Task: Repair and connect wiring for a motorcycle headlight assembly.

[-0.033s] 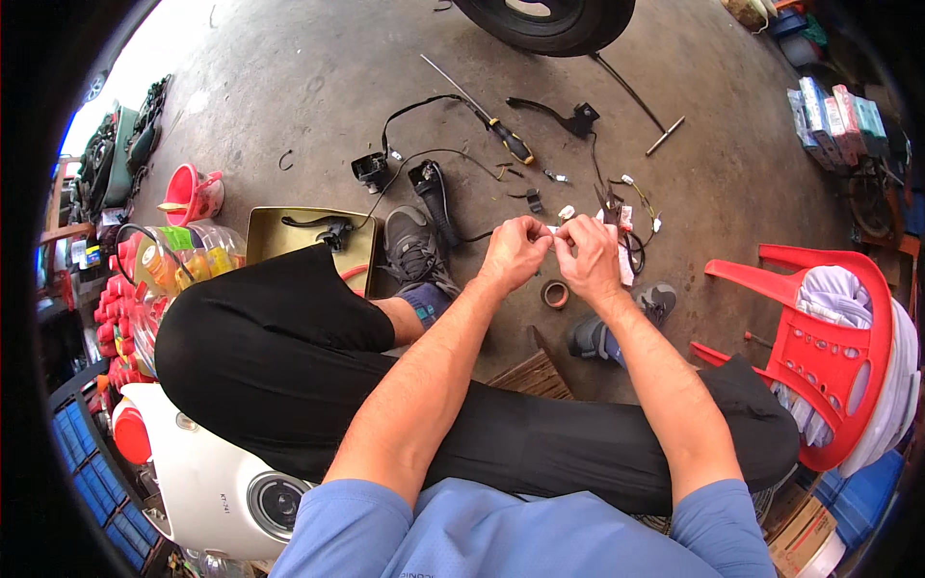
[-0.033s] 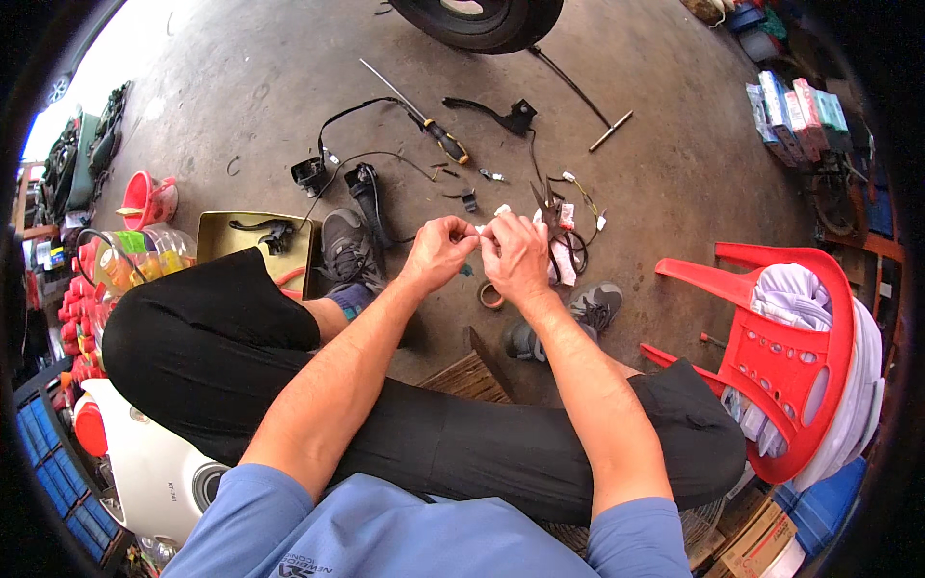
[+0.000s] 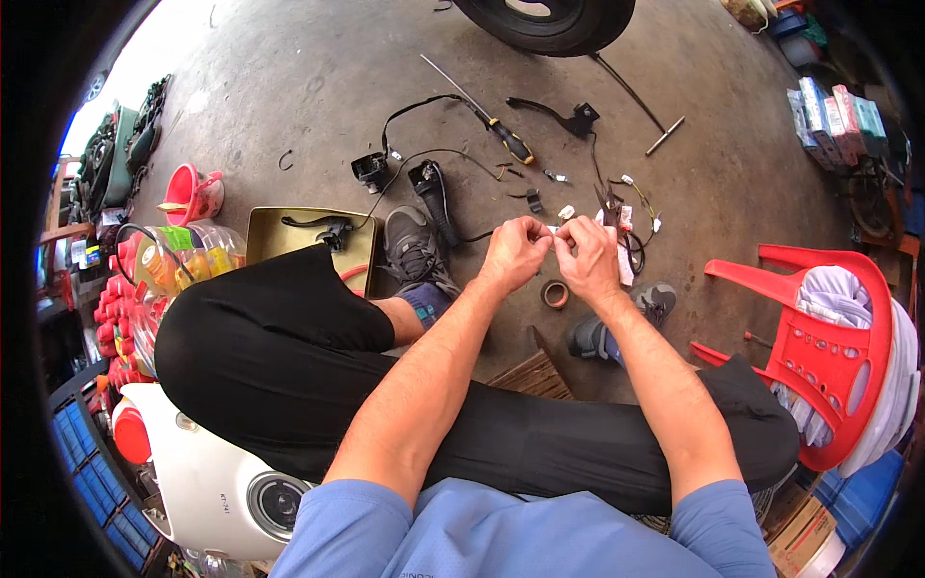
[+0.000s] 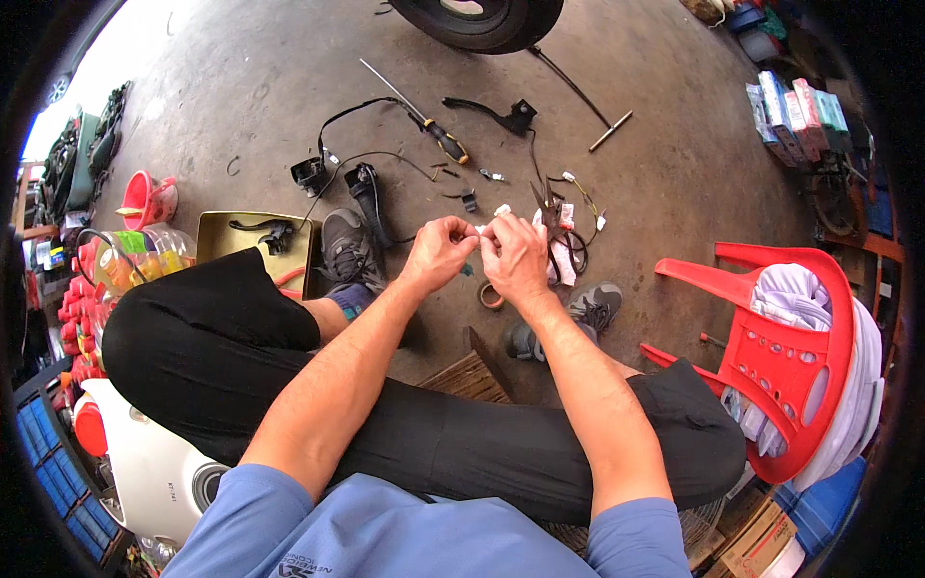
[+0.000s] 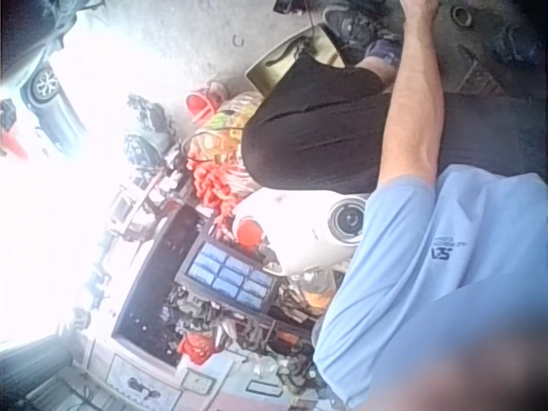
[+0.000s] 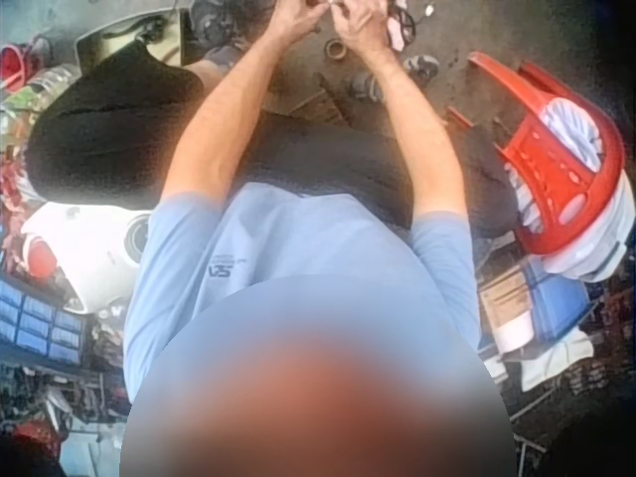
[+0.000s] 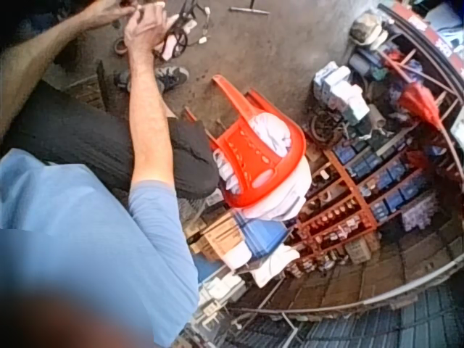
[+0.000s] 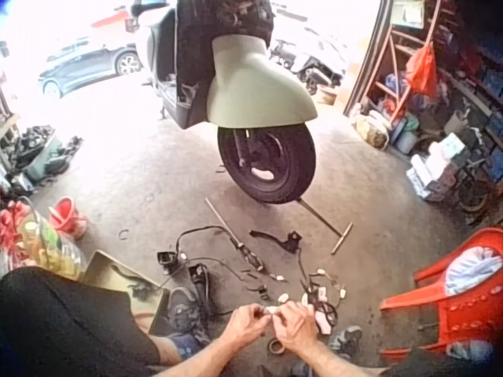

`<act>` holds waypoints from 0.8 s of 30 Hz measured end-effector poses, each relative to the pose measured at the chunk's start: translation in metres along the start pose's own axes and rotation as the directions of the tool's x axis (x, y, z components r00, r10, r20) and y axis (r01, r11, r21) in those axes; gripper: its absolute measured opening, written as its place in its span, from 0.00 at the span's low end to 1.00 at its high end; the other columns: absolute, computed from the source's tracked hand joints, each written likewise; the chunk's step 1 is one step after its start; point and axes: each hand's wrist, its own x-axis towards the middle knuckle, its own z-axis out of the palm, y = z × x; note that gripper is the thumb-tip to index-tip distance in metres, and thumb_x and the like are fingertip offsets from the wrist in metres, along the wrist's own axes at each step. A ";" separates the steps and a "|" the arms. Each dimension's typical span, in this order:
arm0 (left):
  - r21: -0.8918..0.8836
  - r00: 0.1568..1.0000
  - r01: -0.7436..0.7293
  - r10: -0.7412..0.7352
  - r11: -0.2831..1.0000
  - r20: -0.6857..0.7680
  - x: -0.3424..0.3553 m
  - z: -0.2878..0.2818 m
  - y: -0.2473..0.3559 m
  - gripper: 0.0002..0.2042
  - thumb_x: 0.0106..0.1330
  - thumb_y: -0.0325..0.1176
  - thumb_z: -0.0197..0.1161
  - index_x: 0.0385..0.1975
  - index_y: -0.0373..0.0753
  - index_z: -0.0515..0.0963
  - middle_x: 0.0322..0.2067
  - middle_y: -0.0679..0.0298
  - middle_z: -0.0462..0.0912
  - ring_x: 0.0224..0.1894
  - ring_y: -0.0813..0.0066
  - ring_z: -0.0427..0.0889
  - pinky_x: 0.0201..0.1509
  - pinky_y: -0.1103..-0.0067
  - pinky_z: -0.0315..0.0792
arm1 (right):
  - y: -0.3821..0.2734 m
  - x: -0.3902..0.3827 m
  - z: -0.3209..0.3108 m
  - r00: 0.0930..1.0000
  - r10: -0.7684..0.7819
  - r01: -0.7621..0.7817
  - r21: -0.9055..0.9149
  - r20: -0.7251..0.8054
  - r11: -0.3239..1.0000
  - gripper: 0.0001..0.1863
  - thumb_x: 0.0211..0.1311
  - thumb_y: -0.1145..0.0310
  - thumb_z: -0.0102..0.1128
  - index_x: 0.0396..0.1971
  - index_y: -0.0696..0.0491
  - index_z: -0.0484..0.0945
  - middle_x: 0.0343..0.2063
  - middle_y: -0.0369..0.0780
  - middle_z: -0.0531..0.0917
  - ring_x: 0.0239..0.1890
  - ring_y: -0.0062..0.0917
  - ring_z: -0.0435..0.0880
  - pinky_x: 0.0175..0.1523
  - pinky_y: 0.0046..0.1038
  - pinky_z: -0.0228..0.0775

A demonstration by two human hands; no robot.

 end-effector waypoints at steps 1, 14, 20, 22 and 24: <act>0.000 1.000 0.000 0.000 1.000 -0.002 0.000 0.001 -0.002 0.11 0.55 0.33 0.62 0.31 0.31 0.78 0.26 0.58 0.82 0.29 0.76 0.79 0.36 0.78 0.72 | -0.001 -0.001 0.002 0.996 0.084 -0.084 0.051 0.012 0.995 0.04 0.48 0.70 0.59 0.23 0.52 0.73 0.23 0.36 0.75 0.28 0.30 0.74 0.38 0.33 0.59; 0.150 0.969 -0.203 0.221 0.968 -0.110 -0.003 0.003 0.004 0.06 0.52 0.28 0.60 0.27 0.33 0.77 0.27 0.52 0.81 0.34 0.55 0.81 0.39 0.69 0.73 | 0.012 0.005 0.006 0.467 0.589 -0.825 0.565 0.659 0.022 0.06 0.54 0.68 0.52 0.20 0.51 0.74 0.15 0.29 0.70 0.18 0.14 0.65 0.23 0.20 0.54; 0.031 0.992 -0.084 0.086 0.996 -0.087 -0.001 0.002 0.001 0.07 0.53 0.29 0.61 0.28 0.32 0.78 0.28 0.51 0.81 0.34 0.57 0.82 0.39 0.70 0.73 | -0.004 0.003 -0.013 0.993 0.085 -0.092 0.084 0.080 0.992 0.12 0.47 0.75 0.59 0.35 0.52 0.72 0.35 0.39 0.74 0.40 0.34 0.74 0.43 0.36 0.62; 0.023 0.993 -0.079 0.081 0.997 -0.083 0.000 0.003 0.001 0.07 0.53 0.29 0.61 0.28 0.32 0.78 0.28 0.51 0.81 0.34 0.57 0.82 0.39 0.71 0.73 | -0.007 0.005 -0.014 0.996 0.027 -0.029 0.021 0.084 0.999 0.11 0.47 0.75 0.59 0.34 0.52 0.72 0.35 0.38 0.73 0.41 0.33 0.73 0.43 0.36 0.61; 0.052 0.991 -0.108 0.112 0.993 -0.067 0.002 0.004 -0.001 0.09 0.54 0.30 0.62 0.31 0.31 0.78 0.26 0.56 0.82 0.28 0.73 0.81 0.35 0.77 0.73 | -0.007 0.006 -0.015 0.995 -0.030 0.035 -0.044 0.090 0.998 0.10 0.48 0.74 0.60 0.33 0.51 0.72 0.34 0.38 0.73 0.41 0.33 0.73 0.43 0.36 0.60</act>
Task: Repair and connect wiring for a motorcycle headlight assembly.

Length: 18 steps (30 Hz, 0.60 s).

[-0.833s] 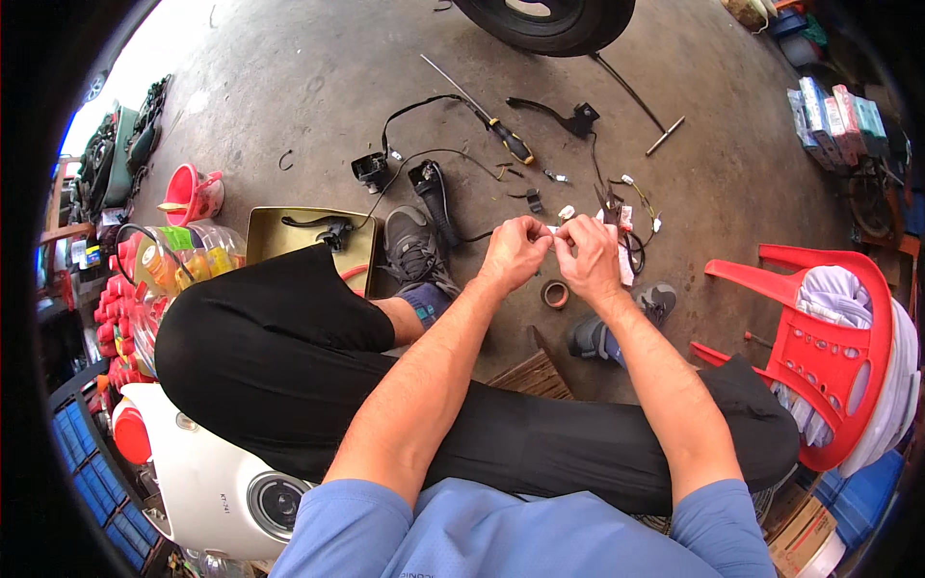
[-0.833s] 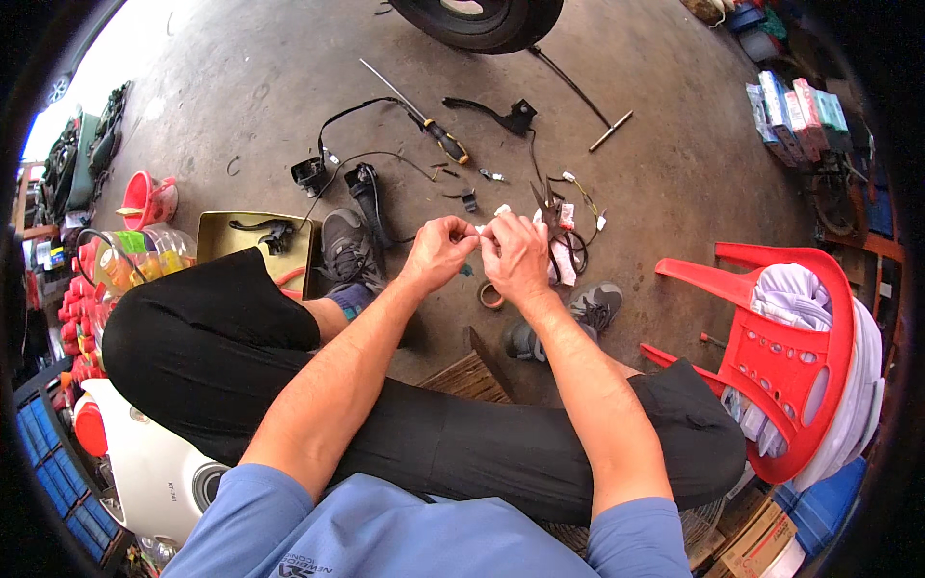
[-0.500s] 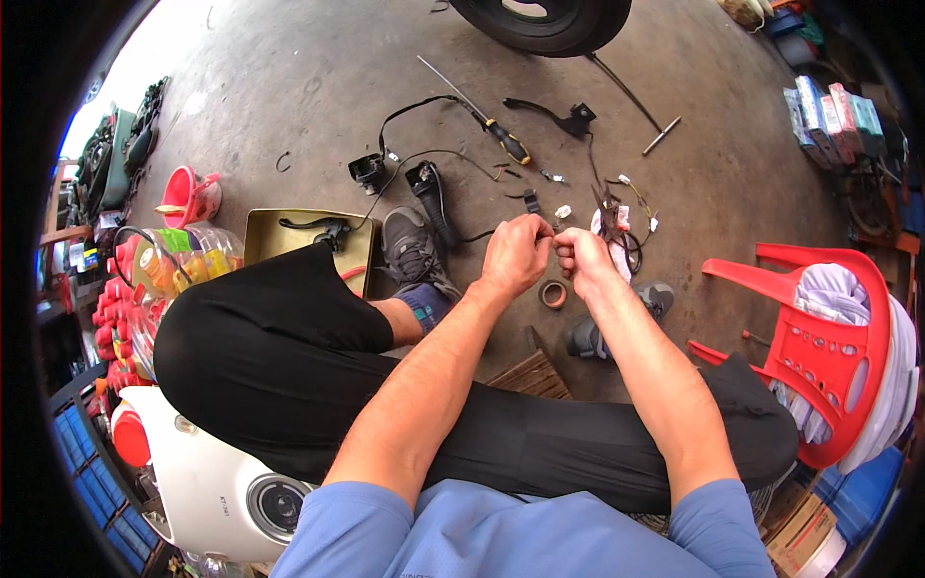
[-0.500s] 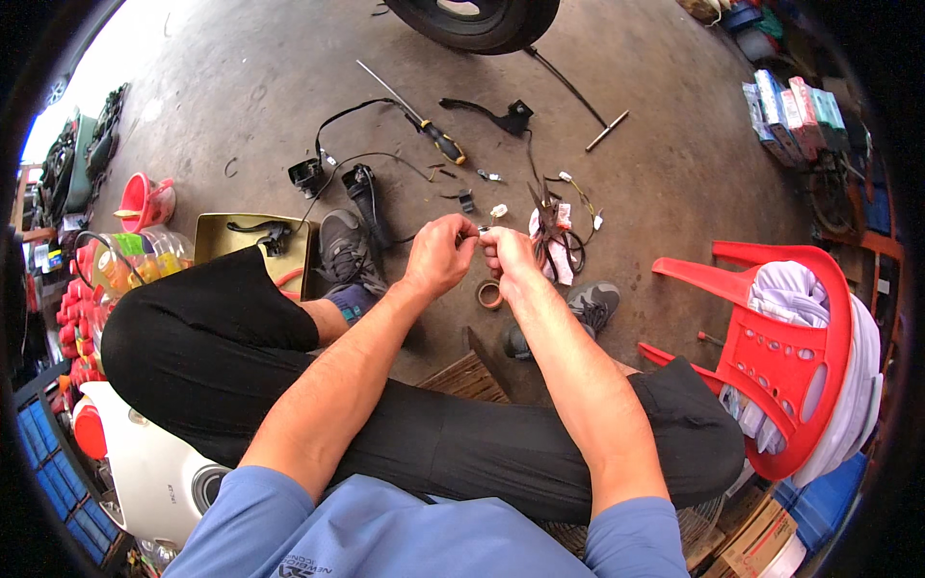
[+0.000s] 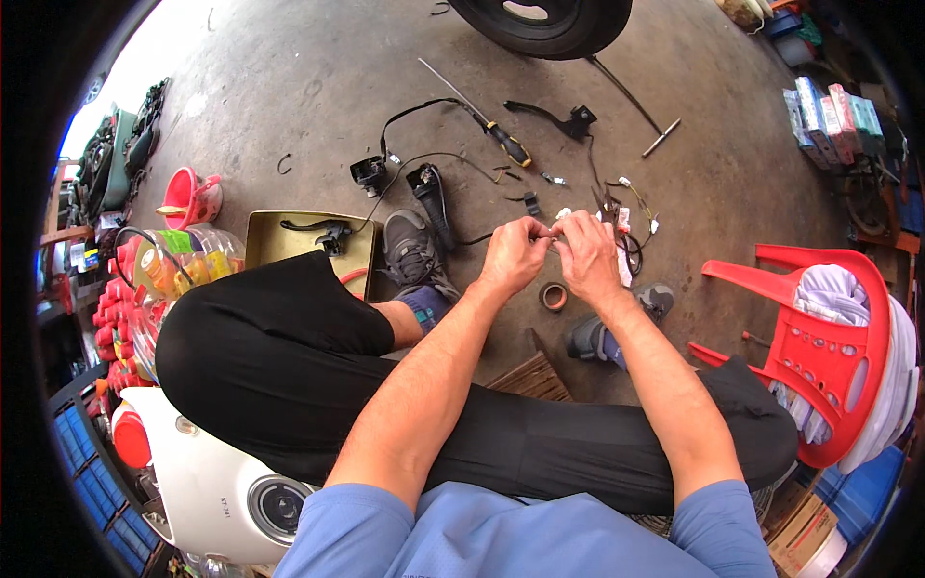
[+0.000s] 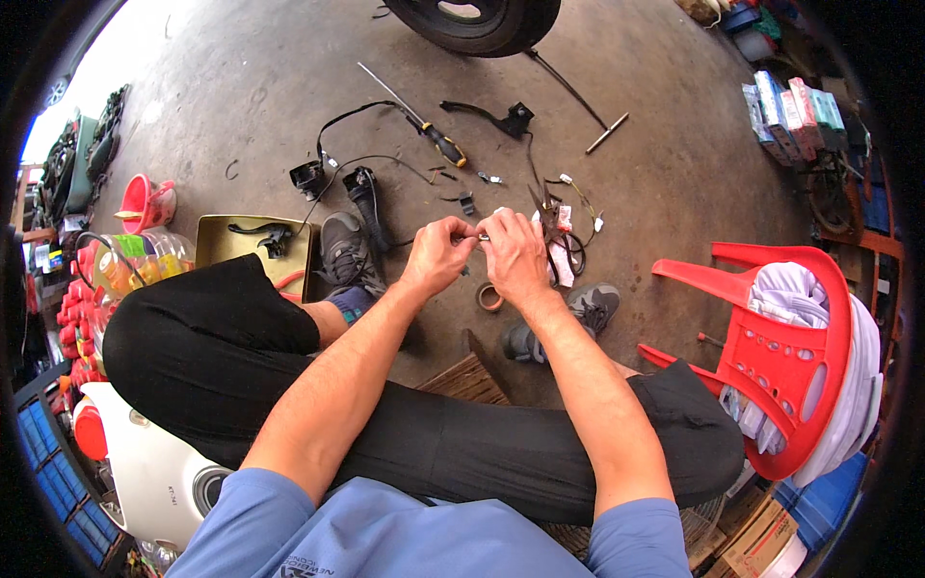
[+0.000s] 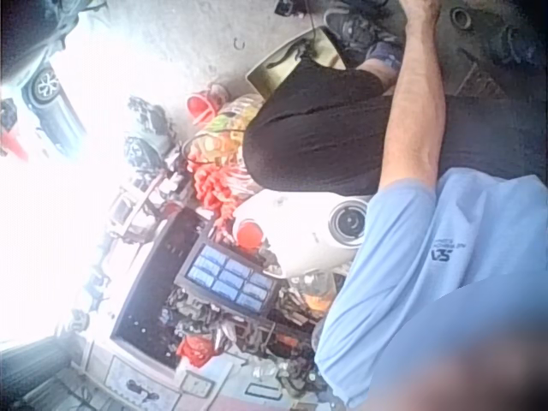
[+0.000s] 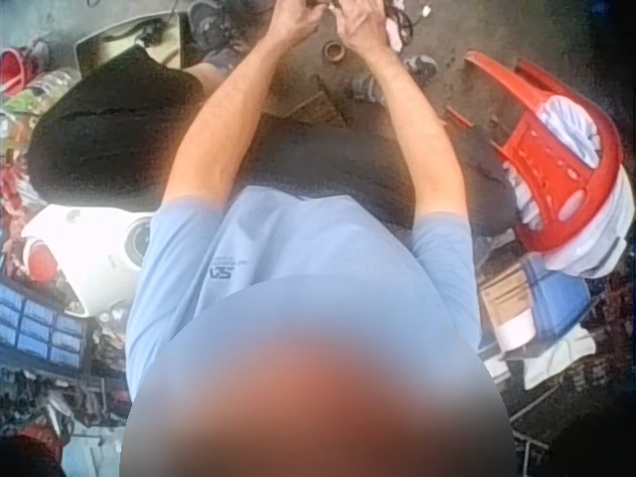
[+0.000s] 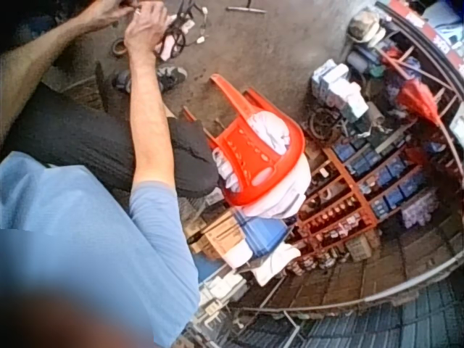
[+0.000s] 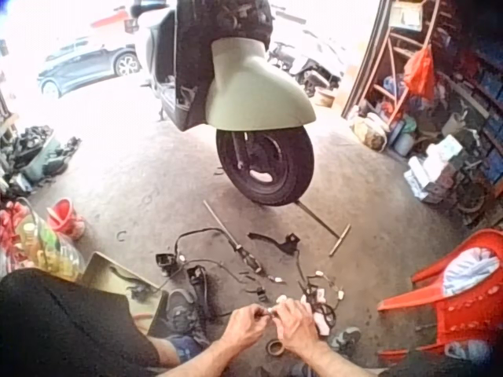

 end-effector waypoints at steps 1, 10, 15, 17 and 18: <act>0.001 1.000 0.000 0.000 1.000 0.000 0.000 0.000 -0.001 0.09 0.54 0.30 0.62 0.31 0.31 0.78 0.26 0.56 0.82 0.28 0.73 0.81 0.35 0.77 0.73 | 0.002 0.000 0.001 1.000 -0.019 0.019 -0.021 -0.003 1.000 0.10 0.48 0.73 0.60 0.32 0.51 0.72 0.34 0.37 0.73 0.41 0.33 0.73 0.43 0.36 0.60; 0.097 0.999 -0.034 0.034 0.995 0.008 -0.004 0.000 0.002 0.07 0.54 0.29 0.62 0.30 0.33 0.78 0.27 0.54 0.81 0.30 0.64 0.81 0.37 0.74 0.73 | 0.012 0.000 0.019 0.963 0.268 -0.269 0.226 0.036 0.936 0.05 0.49 0.69 0.58 0.23 0.55 0.74 0.22 0.40 0.77 0.28 0.35 0.76 0.34 0.35 0.62; 0.203 0.972 -0.227 0.235 0.952 -0.018 -0.009 0.002 0.003 0.06 0.53 0.28 0.62 0.29 0.34 0.77 0.29 0.54 0.80 0.34 0.55 0.80 0.38 0.70 0.72 | 0.047 0.011 0.021 0.332 0.405 -0.890 0.425 0.852 -0.164 0.08 0.47 0.69 0.58 0.20 0.59 0.74 0.16 0.34 0.74 0.17 0.17 0.70 0.23 0.25 0.60; 0.176 0.981 -0.192 0.196 0.965 -0.005 -0.009 0.002 0.004 0.06 0.53 0.28 0.61 0.29 0.34 0.77 0.29 0.54 0.81 0.34 0.57 0.80 0.38 0.71 0.73 | 0.046 0.009 0.016 0.365 0.399 -0.881 0.450 0.841 -0.143 0.08 0.49 0.69 0.58 0.20 0.59 0.74 0.16 0.33 0.74 0.17 0.16 0.69 0.23 0.25 0.60; 0.150 0.988 -0.154 0.154 0.977 0.007 -0.008 0.002 0.003 0.06 0.54 0.28 0.61 0.29 0.34 0.77 0.28 0.54 0.81 0.33 0.58 0.81 0.38 0.71 0.73 | 0.043 0.008 0.014 0.396 0.390 -0.872 0.473 0.831 -0.122 0.08 0.51 0.69 0.57 0.20 0.59 0.73 0.16 0.32 0.73 0.17 0.16 0.69 0.23 0.24 0.61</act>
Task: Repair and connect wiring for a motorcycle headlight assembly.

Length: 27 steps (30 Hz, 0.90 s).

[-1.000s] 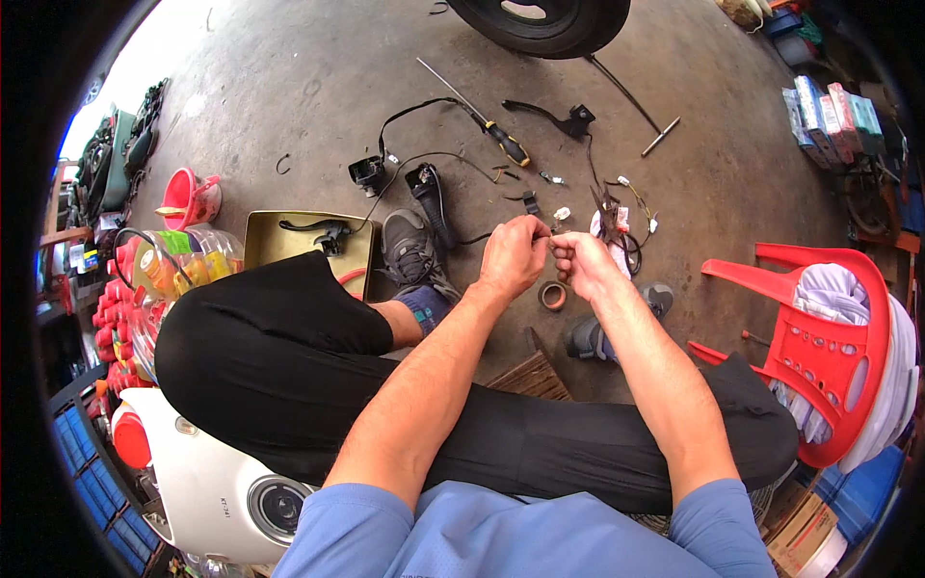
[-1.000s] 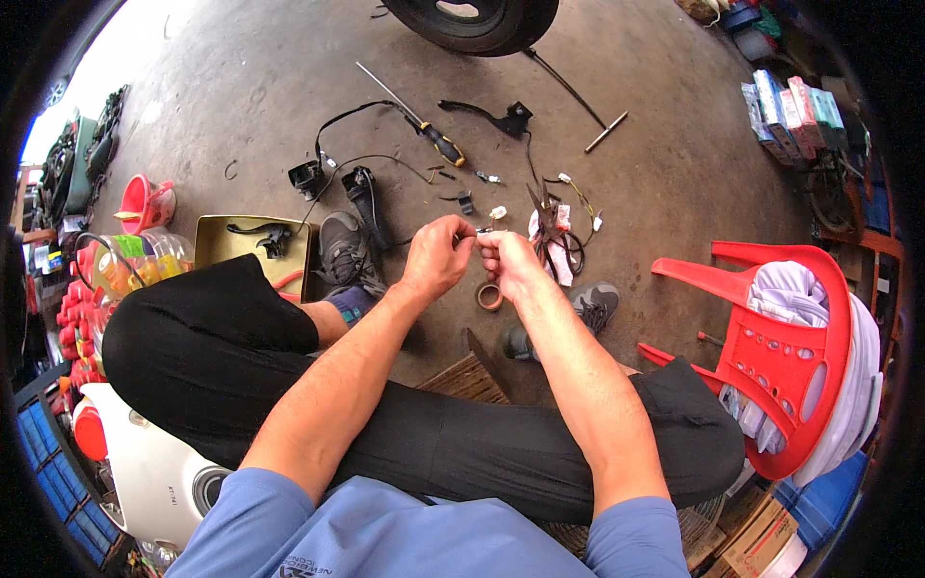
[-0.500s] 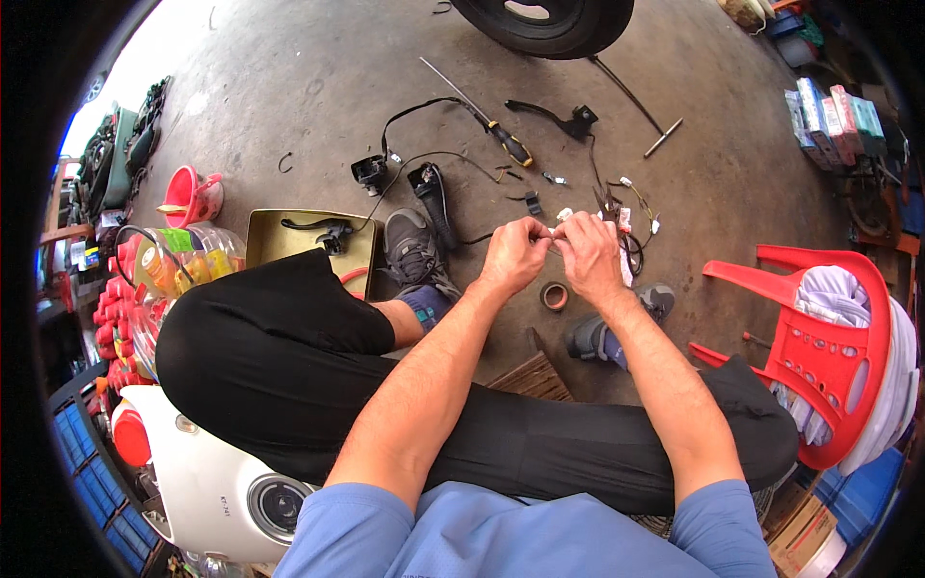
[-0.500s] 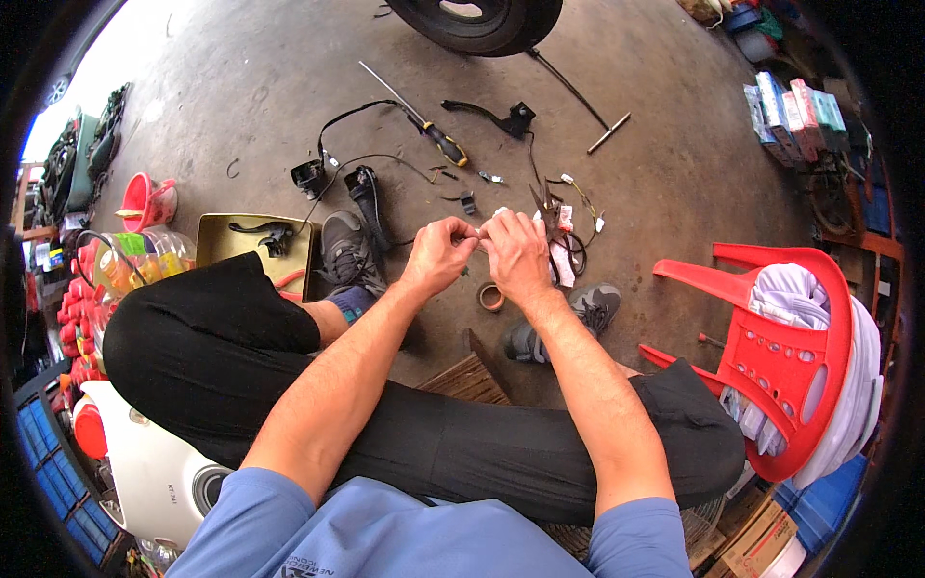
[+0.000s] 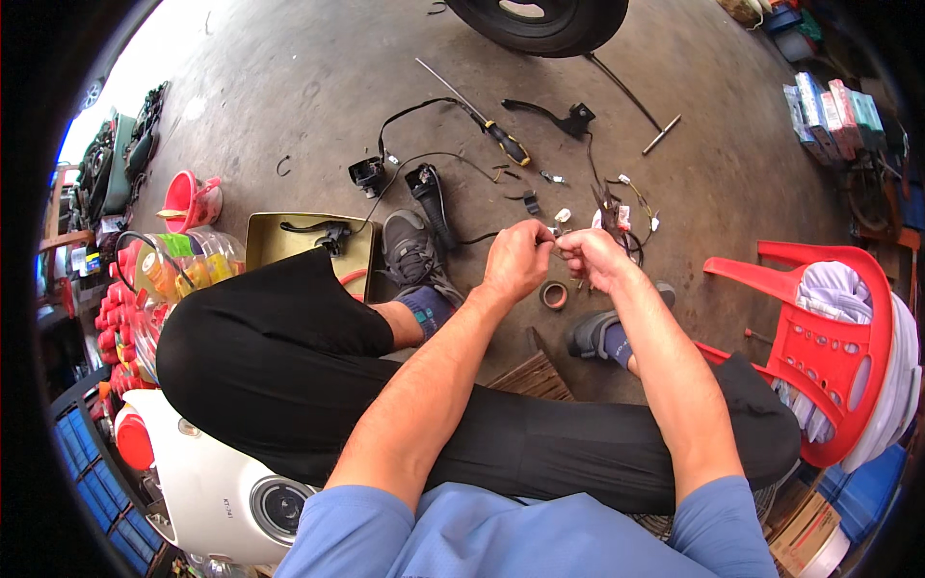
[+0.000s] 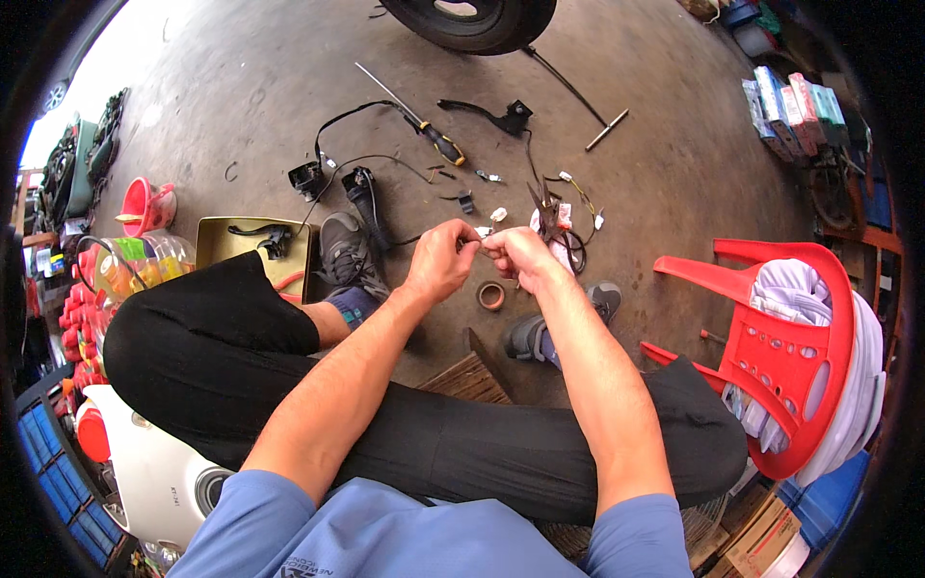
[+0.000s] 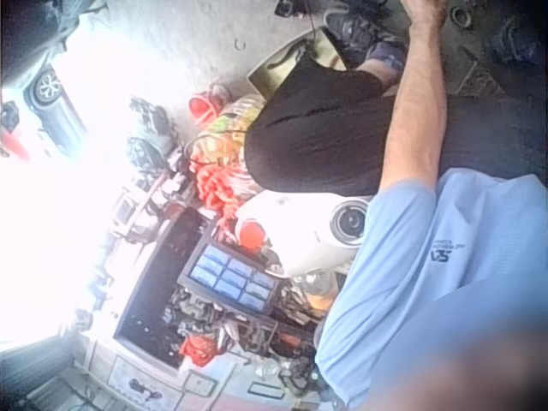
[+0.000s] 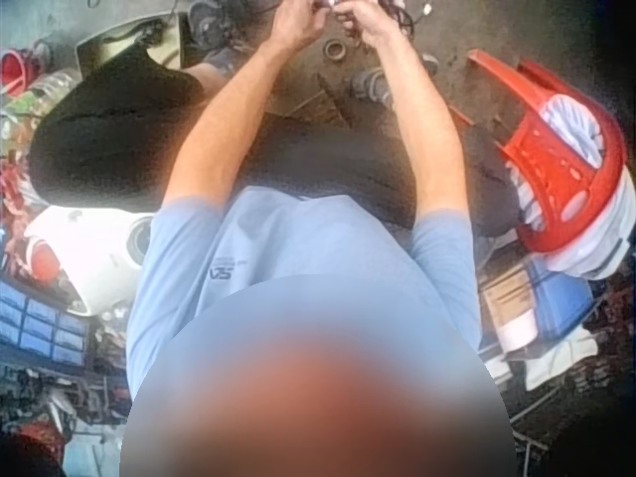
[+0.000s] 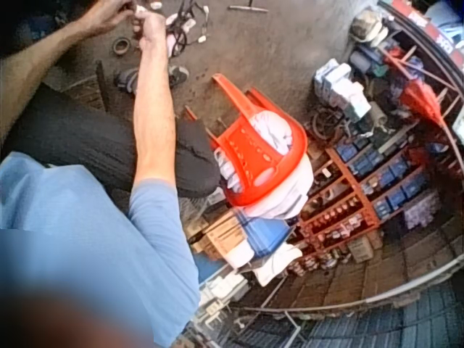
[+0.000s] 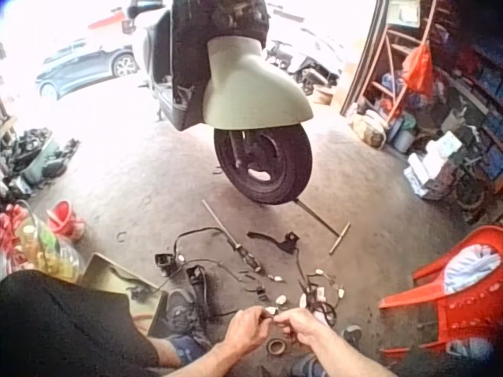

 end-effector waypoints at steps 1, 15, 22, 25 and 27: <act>0.001 1.000 0.002 -0.002 1.000 -0.002 0.000 -0.001 -0.001 0.06 0.54 0.28 0.61 0.29 0.34 0.77 0.28 0.54 0.81 0.33 0.58 0.81 0.38 0.71 0.73 | 0.002 -0.002 0.005 1.000 0.000 0.000 -0.001 0.003 1.000 0.08 0.51 0.69 0.57 0.20 0.59 0.73 0.16 0.32 0.73 0.17 0.16 0.69 0.23 0.24 0.61; -0.174 0.980 0.198 -0.191 0.965 0.056 0.006 0.000 -0.005 0.10 0.55 0.30 0.61 0.32 0.30 0.78 0.28 0.55 0.82 0.30 0.72 0.81 0.37 0.77 0.73 | 0.005 -0.027 0.025 0.329 -0.882 0.419 -0.889 0.339 -0.185 0.08 0.48 0.73 0.60 0.30 0.51 0.73 0.31 0.37 0.73 0.38 0.32 0.74 0.43 0.34 0.61; -0.115 0.988 0.150 -0.147 0.982 0.039 0.004 0.001 -0.003 0.08 0.54 0.29 0.61 0.31 0.32 0.78 0.27 0.54 0.82 0.30 0.67 0.81 0.37 0.75 0.73 | 0.013 -0.013 0.024 0.431 -0.885 0.488 -0.870 0.174 0.066 0.04 0.50 0.70 0.57 0.25 0.52 0.74 0.22 0.37 0.74 0.26 0.32 0.73 0.33 0.32 0.61; -0.047 0.999 0.054 -0.054 0.997 -0.008 0.002 0.005 -0.001 0.07 0.54 0.29 0.61 0.29 0.32 0.77 0.28 0.52 0.81 0.31 0.61 0.81 0.37 0.74 0.73 | 0.013 0.003 0.008 0.825 -0.554 0.441 -0.485 -0.113 0.755 0.05 0.49 0.70 0.57 0.19 0.52 0.73 0.16 0.33 0.72 0.17 0.25 0.69 0.25 0.28 0.59; 0.023 0.997 -0.041 0.043 0.999 -0.060 0.001 0.004 0.002 0.06 0.53 0.28 0.61 0.29 0.33 0.77 0.28 0.51 0.81 0.32 0.57 0.81 0.37 0.72 0.73 | 0.009 0.005 0.003 0.984 -0.174 0.170 -0.084 -0.046 0.982 0.06 0.49 0.70 0.56 0.17 0.52 0.73 0.14 0.31 0.72 0.14 0.20 0.67 0.22 0.26 0.57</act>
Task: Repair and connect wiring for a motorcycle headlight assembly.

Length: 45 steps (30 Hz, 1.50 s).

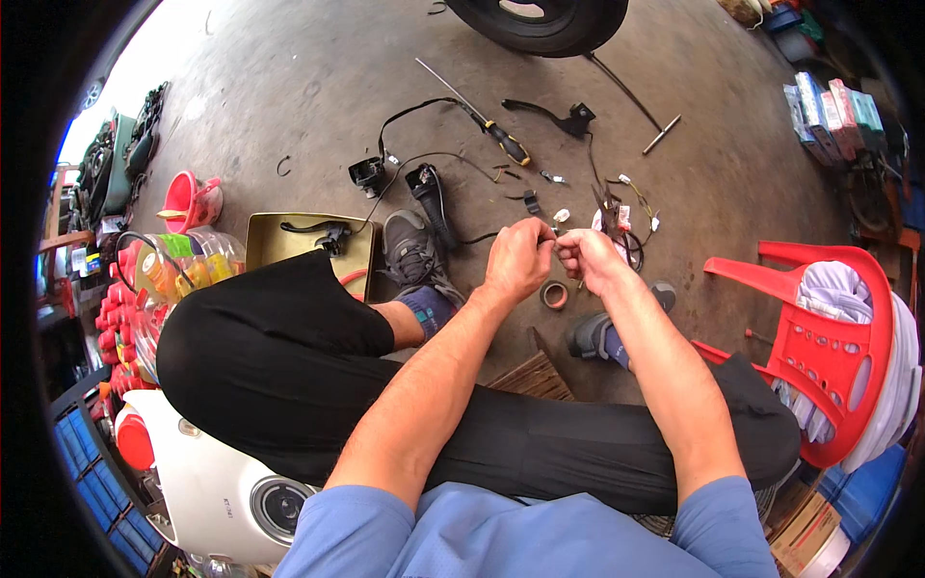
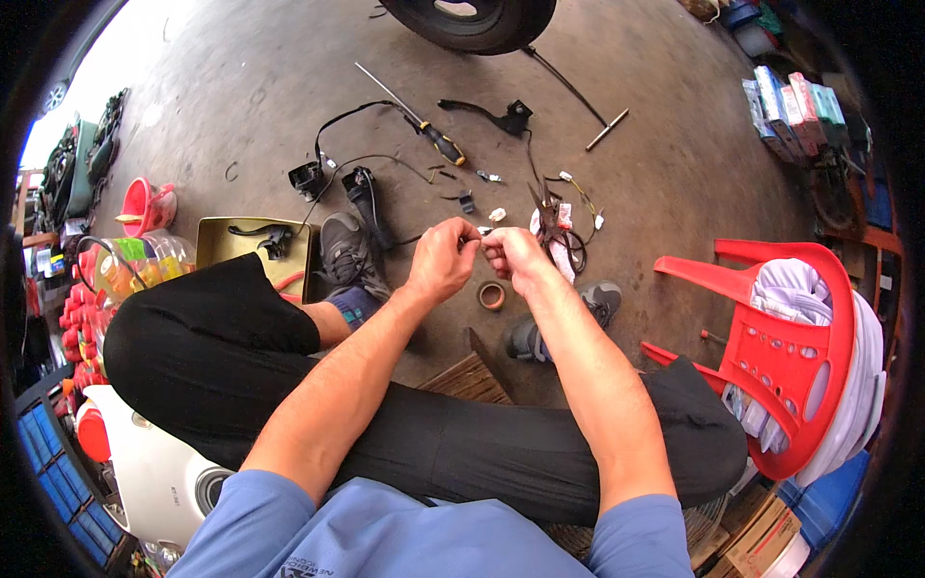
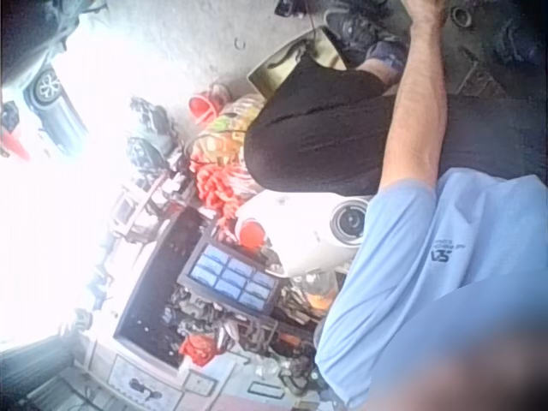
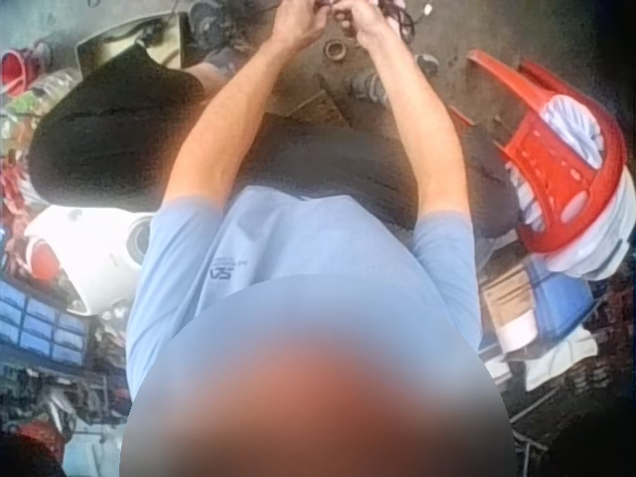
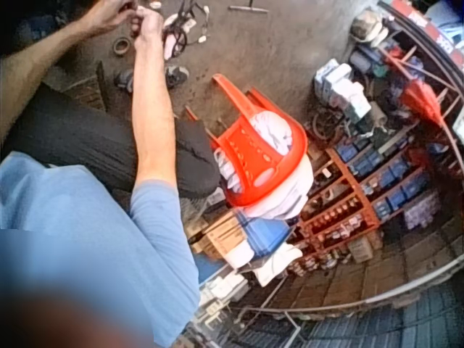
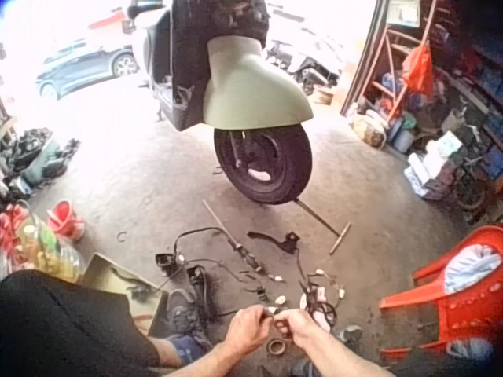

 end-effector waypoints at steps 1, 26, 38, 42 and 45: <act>-0.001 1.000 -0.002 0.002 1.000 0.001 0.001 0.000 0.001 0.06 0.53 0.28 0.61 0.29 0.33 0.77 0.28 0.51 0.81 0.32 0.57 0.81 0.37 0.72 0.73 | 0.000 0.000 -0.002 0.995 0.093 -0.095 0.097 0.026 0.991 0.06 0.49 0.69 0.57 0.17 0.51 0.73 0.15 0.30 0.72 0.16 0.17 0.66 0.23 0.24 0.57; -0.017 0.995 0.096 -0.096 0.995 0.002 0.001 0.001 -0.003 0.08 0.53 0.30 0.61 0.29 0.33 0.77 0.27 0.52 0.81 0.31 0.61 0.82 0.38 0.73 0.74 | 0.003 -0.007 0.023 0.927 -0.335 0.244 -0.403 -0.171 0.882 0.01 0.50 0.72 0.53 0.23 0.52 0.72 0.18 0.31 0.72 0.21 0.20 0.71 0.28 0.25 0.57; -0.147 0.958 0.287 -0.282 0.947 0.053 0.007 -0.006 0.002 0.10 0.54 0.32 0.60 0.30 0.31 0.78 0.28 0.53 0.82 0.32 0.66 0.83 0.38 0.75 0.74 | -0.013 -0.033 0.023 0.538 -0.826 0.508 -0.847 0.170 0.156 0.08 0.50 0.74 0.57 0.32 0.51 0.72 0.31 0.38 0.74 0.35 0.33 0.76 0.38 0.33 0.62; -0.154 0.950 0.310 -0.302 0.938 0.074 0.007 -0.005 0.006 0.10 0.54 0.32 0.60 0.30 0.31 0.78 0.28 0.54 0.83 0.32 0.68 0.83 0.38 0.75 0.74 | -0.015 -0.035 0.023 0.483 -0.837 0.473 -0.881 0.257 0.002 0.08 0.50 0.73 0.59 0.31 0.50 0.73 0.31 0.37 0.74 0.38 0.31 0.75 0.42 0.34 0.59; -0.150 0.951 0.307 -0.298 0.940 0.080 0.007 -0.005 0.004 0.10 0.54 0.32 0.60 0.30 0.31 0.78 0.27 0.54 0.83 0.31 0.67 0.83 0.38 0.75 0.74 | -0.015 -0.035 0.023 0.464 -0.835 0.468 -0.882 0.297 -0.054 0.07 0.50 0.72 0.59 0.31 0.50 0.73 0.31 0.36 0.74 0.38 0.30 0.75 0.42 0.34 0.59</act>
